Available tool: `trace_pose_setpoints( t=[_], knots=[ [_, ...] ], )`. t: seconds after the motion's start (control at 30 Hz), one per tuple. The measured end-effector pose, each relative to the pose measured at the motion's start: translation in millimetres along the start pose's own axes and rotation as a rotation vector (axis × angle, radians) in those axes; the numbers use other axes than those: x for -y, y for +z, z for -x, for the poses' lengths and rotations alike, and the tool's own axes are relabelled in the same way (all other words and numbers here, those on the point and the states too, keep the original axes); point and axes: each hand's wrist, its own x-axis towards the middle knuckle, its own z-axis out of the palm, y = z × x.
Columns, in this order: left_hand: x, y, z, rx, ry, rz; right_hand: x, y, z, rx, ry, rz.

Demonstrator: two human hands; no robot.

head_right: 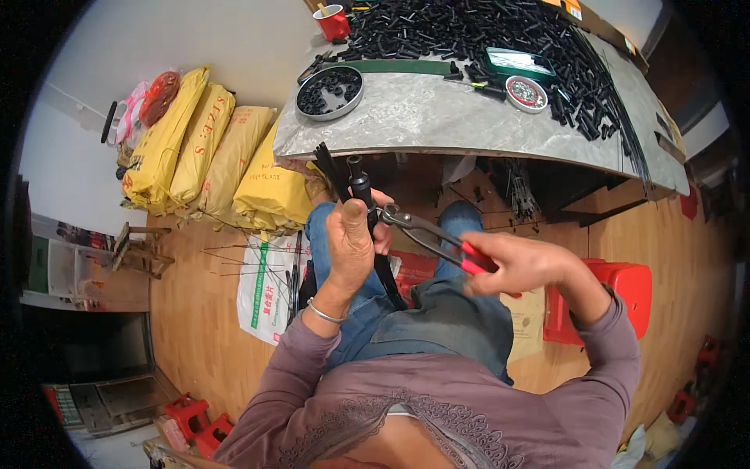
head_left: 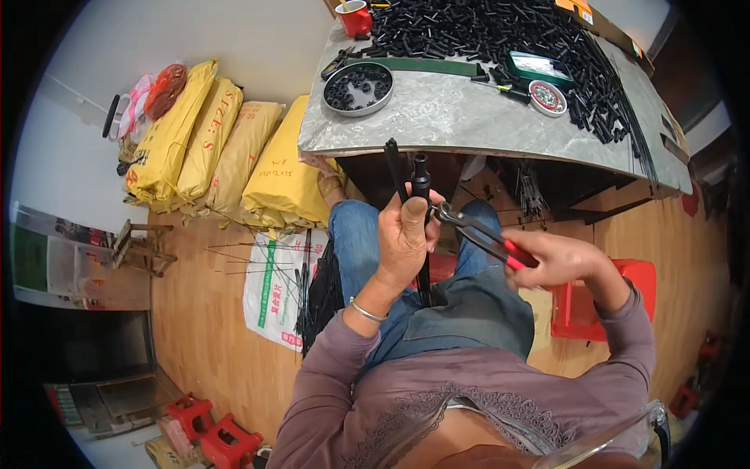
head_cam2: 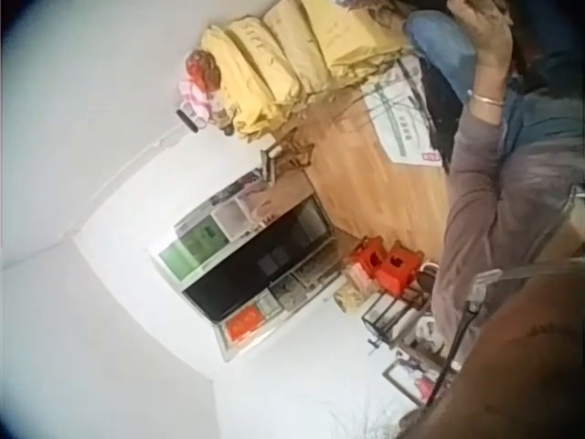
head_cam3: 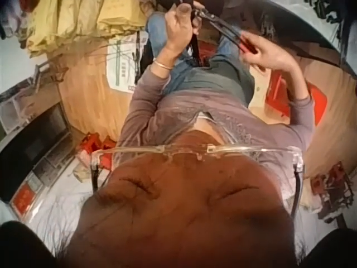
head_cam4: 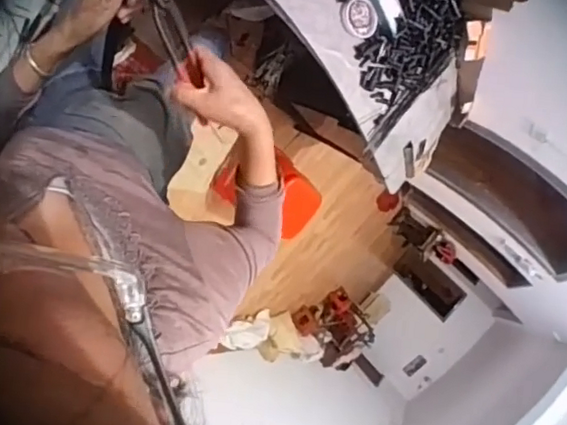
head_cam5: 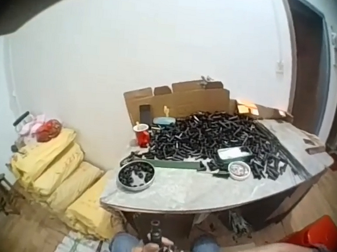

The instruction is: Organizing, bundling, and trimming black wires using pliers and labels at a manufacturing workstation.

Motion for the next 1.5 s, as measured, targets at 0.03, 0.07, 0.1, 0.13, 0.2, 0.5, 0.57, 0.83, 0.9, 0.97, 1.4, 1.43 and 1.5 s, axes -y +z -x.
trace_pose_setpoints(
  t=[0.03,0.07,0.1,0.13,0.2,0.5,0.57,0.83,0.9,0.97,1.4,1.43,1.5],
  knots=[
    [1.2,-2.0,-1.2,-0.015,-0.011,0.024,1.6,2.6,-2.7,-0.200,-0.138,0.191],
    [2.4,-4.1,-3.1,-0.026,-0.023,0.047,1.8,5.3,-5.2,-0.402,-0.280,0.380],
    [2.5,-7.0,-3.9,-0.034,-0.018,0.054,1.9,8.6,-7.5,-0.601,-0.426,0.569],
    [2.3,-10.6,-4.5,-0.017,-0.018,0.045,2.1,13.2,-9.6,-0.592,-0.425,0.576],
    [0.7,-11.7,-4.2,0.010,-0.017,0.049,2.4,31.6,-8.0,-0.257,-0.047,-0.230],
    [-1.7,-14.4,-7.6,0.102,-0.031,0.027,-44.8,40.2,-33.5,0.065,-0.165,-0.646],
    [-0.5,-15.6,-11.0,0.121,-0.049,0.079,-28.8,32.1,-28.1,-0.044,-0.189,-0.497],
    [-2.9,-16.8,-13.1,0.168,-0.087,0.103,5.6,41.1,-12.8,-0.100,-0.112,-0.569],
    [-2.7,-17.6,-12.0,0.165,-0.091,0.104,9.2,41.2,-12.3,-0.093,-0.091,-0.498],
    [-2.5,-17.9,-11.6,0.165,-0.097,0.108,6.5,43.8,-13.7,-0.091,-0.070,-0.430],
    [-9.8,-16.5,-17.8,0.118,-0.089,0.043,14.8,35.5,-9.1,-0.087,0.118,-0.477],
    [-4.8,-17.2,-21.1,0.085,-0.098,0.103,6.8,34.0,-14.1,-0.422,-0.168,0.095],
    [-1.0,-12.6,-24.7,0.066,-0.163,0.186,-2.8,18.2,-17.3,-0.892,-0.524,0.847]
  ],
)
